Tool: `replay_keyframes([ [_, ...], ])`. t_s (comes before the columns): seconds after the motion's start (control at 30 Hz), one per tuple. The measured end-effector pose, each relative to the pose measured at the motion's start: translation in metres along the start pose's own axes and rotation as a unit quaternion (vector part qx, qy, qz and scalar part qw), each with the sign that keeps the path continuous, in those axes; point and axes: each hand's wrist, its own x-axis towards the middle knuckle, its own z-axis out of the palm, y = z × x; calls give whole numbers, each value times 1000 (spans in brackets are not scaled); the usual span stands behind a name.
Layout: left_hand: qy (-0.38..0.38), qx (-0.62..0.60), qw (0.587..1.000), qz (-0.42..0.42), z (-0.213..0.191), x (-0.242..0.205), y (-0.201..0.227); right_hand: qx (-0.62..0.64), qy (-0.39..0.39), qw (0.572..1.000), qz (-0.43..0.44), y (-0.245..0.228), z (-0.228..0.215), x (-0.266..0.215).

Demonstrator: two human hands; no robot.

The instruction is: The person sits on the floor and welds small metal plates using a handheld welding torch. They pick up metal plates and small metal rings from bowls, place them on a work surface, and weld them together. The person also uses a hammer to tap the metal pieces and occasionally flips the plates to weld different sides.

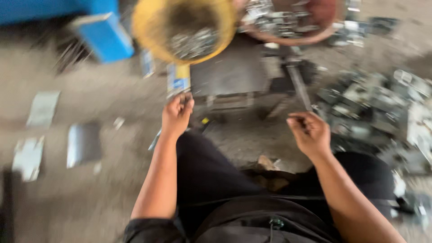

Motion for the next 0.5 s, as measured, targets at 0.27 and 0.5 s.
replay_keyframes([
  [0.27, 192, 103, 946, -239, -68, -75, -231, 0, -106, 990, -89, -20, 77, 29],
  [0.5, 17, 165, 904, -395, -20, -159, -354, -1, -206, 969, -133, -64, 152, 26],
])
